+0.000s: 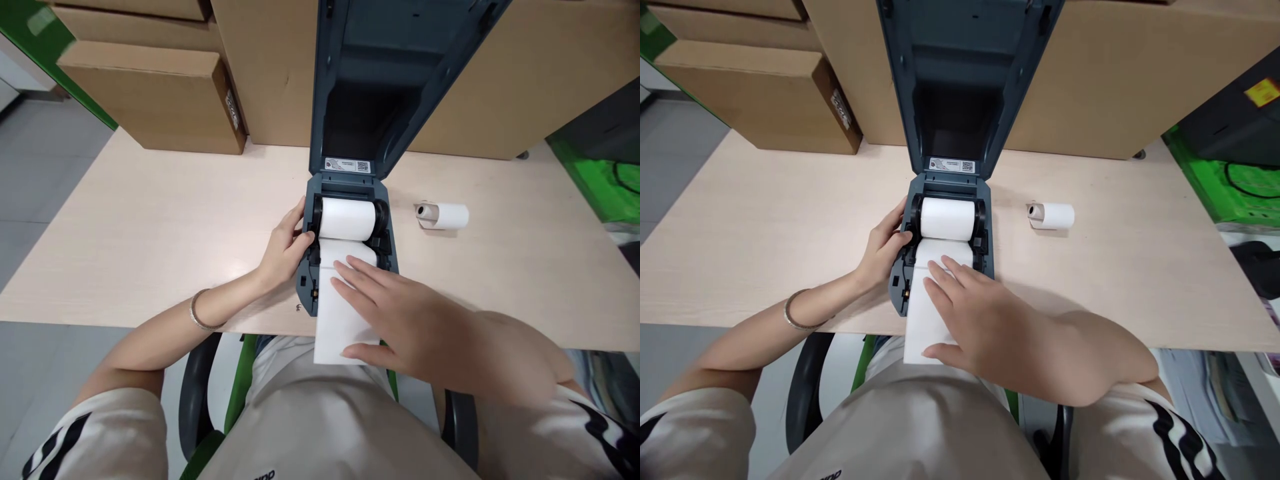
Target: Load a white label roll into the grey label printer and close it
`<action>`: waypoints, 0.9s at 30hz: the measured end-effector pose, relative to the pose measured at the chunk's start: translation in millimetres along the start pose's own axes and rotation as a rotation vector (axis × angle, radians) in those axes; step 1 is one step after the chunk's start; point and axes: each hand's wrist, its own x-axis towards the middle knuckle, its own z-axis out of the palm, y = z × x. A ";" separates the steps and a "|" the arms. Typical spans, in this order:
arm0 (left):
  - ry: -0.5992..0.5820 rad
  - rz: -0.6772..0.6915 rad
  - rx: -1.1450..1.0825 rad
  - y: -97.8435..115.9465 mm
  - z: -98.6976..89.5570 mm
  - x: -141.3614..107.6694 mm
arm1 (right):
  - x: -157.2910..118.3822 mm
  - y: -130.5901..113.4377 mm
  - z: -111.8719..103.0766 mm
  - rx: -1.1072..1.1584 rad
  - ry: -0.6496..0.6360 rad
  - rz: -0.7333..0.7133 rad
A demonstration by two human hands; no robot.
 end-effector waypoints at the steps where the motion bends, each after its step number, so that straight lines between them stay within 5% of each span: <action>1: 0.004 -0.004 0.001 -0.6 0.1 -0.2 | -1.4 -2.1 1.0 -0.001 -0.044 0.007; 12: 0.049 0.018 -0.015 -15.1 0.4 -1.1 | 2.8 40.8 -31.3 0.418 -0.252 0.034; 20: 0.064 -0.020 0.006 -14.1 -2.4 1.2 | -13.2 28.2 -22.8 0.316 -0.312 -0.059; 24: 0.076 -0.045 -0.004 -16.6 -0.6 1.3 | -3.2 30.5 -44.0 0.334 -0.217 -0.067; 27: 0.081 -0.029 -0.009 -17.5 1.5 1.6 | 14.8 43.0 -63.7 0.374 -0.030 0.108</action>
